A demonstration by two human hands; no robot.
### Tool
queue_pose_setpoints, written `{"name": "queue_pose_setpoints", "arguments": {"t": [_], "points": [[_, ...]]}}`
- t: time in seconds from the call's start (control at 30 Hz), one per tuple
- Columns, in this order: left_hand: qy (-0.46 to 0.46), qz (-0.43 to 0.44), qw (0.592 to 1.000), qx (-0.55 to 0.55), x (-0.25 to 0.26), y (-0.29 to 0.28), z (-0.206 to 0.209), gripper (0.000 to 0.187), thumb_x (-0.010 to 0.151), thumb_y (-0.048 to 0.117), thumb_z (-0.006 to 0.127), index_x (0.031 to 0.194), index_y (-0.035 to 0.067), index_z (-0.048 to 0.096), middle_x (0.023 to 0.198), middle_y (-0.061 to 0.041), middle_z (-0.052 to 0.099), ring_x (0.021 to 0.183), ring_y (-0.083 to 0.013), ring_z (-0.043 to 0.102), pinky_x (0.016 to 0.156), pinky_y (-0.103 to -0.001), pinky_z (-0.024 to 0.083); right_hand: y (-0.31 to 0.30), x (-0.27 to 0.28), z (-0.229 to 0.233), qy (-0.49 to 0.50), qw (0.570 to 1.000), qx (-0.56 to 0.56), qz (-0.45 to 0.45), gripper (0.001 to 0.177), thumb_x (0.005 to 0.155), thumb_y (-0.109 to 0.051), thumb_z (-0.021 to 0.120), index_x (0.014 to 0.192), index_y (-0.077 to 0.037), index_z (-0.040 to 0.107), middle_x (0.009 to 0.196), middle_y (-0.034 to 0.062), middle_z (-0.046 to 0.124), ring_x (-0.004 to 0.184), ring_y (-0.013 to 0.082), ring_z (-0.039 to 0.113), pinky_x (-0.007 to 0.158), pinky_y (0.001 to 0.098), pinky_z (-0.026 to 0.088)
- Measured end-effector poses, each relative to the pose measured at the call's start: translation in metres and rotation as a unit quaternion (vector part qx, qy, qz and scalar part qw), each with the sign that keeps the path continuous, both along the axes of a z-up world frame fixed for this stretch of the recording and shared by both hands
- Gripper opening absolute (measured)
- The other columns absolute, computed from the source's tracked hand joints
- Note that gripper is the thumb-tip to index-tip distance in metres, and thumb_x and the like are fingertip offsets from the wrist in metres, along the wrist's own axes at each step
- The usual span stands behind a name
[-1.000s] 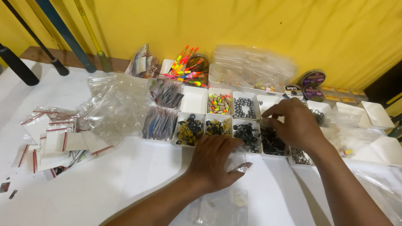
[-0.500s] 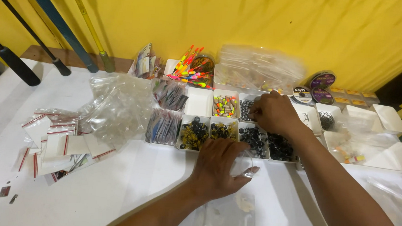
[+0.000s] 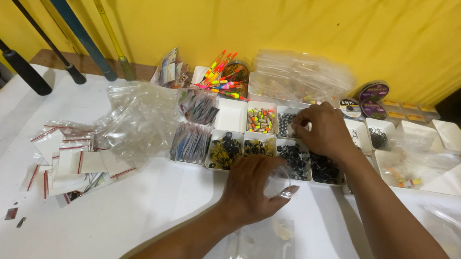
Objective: Sorting small fishing tackle components into a plastic organizer tray and small plastic bags.
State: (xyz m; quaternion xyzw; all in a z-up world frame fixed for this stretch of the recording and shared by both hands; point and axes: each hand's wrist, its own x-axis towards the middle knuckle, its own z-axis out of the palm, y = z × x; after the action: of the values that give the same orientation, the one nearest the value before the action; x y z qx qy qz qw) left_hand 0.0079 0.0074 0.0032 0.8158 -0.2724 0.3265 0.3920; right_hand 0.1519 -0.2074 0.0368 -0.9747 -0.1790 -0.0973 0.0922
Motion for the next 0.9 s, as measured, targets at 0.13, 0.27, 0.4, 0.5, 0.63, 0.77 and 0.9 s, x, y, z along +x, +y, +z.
{"name": "queue_pose_setpoints", "arguments": {"t": [0.13,0.27,0.4,0.5,0.63,0.77,0.9], "points": [[-0.004,0.014,0.999,-0.029,-0.003,0.001,0.003,0.043,0.088,0.043,0.073,0.117,0.014,0.061,0.102,-0.002,0.069,0.09,-0.0298,0.066,0.082,-0.044,0.047,-0.001,-0.045,0.028,-0.058,0.987,0.126,0.085,0.012,0.088,-0.025,0.073,0.084,-0.013,0.074,0.084,0.0016,0.075,0.082,0.0262,0.063,0.083,0.0418,0.044],[0.022,0.021,0.998,-0.048,0.0,0.002,-0.001,0.048,0.085,0.045,0.076,0.119,0.016,0.059,0.088,0.0,0.063,0.078,-0.0241,0.063,0.075,-0.043,0.045,0.016,-0.107,0.071,-0.013,0.965,0.232,0.125,0.003,0.088,-0.017,0.076,0.089,-0.014,0.075,0.089,-0.0019,0.075,0.093,0.0157,0.06,0.089,0.0311,0.046],[0.037,0.01,0.998,-0.044,0.004,0.002,-0.013,0.059,0.07,0.035,0.076,0.122,0.014,0.058,0.102,-0.002,0.069,0.09,-0.0301,0.066,0.077,-0.045,0.046,0.032,-0.142,0.095,-0.001,0.949,0.218,0.227,0.003,0.086,-0.014,0.073,0.089,-0.015,0.074,0.089,-0.0029,0.072,0.087,0.0172,0.056,0.083,0.0305,0.045],[0.052,0.016,0.998,-0.037,0.003,0.0,-0.016,0.059,0.073,0.037,0.079,0.123,0.015,0.058,0.101,-0.002,0.067,0.093,-0.0293,0.065,0.079,-0.046,0.047,0.031,-0.142,0.084,-0.004,0.947,0.196,0.256,0.007,0.088,-0.02,0.075,0.093,-0.016,0.076,0.087,-0.0018,0.066,0.085,0.0195,0.056,0.082,0.0329,0.046],[0.05,0.019,0.998,-0.034,0.003,-0.001,-0.016,0.06,0.071,0.037,0.08,0.123,0.016,0.059,0.102,-0.002,0.066,0.094,-0.0282,0.065,0.08,-0.046,0.047,0.029,-0.139,0.075,0.02,0.953,0.182,0.241,0.008,0.088,-0.022,0.074,0.094,-0.019,0.079,0.088,-0.0023,0.066,0.089,0.0192,0.057,0.08,0.0326,0.048],[0.061,0.012,0.998,-0.026,0.002,0.0,-0.018,0.063,0.067,0.033,0.08,0.124,0.016,0.057,0.107,-0.003,0.068,0.098,-0.0305,0.065,0.082,-0.046,0.047,0.025,-0.137,0.08,0.025,0.951,0.221,0.213,0.01,0.085,-0.024,0.079,0.092,-0.016,0.081,0.088,-0.0015,0.07,0.088,0.0163,0.059,0.082,0.0298,0.047],[-0.008,-0.001,0.998,-0.066,0.004,0.002,-0.002,0.057,0.075,0.034,0.082,0.123,0.012,0.059,0.087,-0.003,0.064,0.077,-0.0263,0.069,0.072,-0.039,0.049,0.016,-0.106,0.074,-0.003,0.949,0.269,0.165,0.011,0.081,-0.01,0.082,0.092,-0.011,0.083,0.083,0.0094,0.073,0.084,0.0281,0.064,0.084,0.0421,0.049]]}}
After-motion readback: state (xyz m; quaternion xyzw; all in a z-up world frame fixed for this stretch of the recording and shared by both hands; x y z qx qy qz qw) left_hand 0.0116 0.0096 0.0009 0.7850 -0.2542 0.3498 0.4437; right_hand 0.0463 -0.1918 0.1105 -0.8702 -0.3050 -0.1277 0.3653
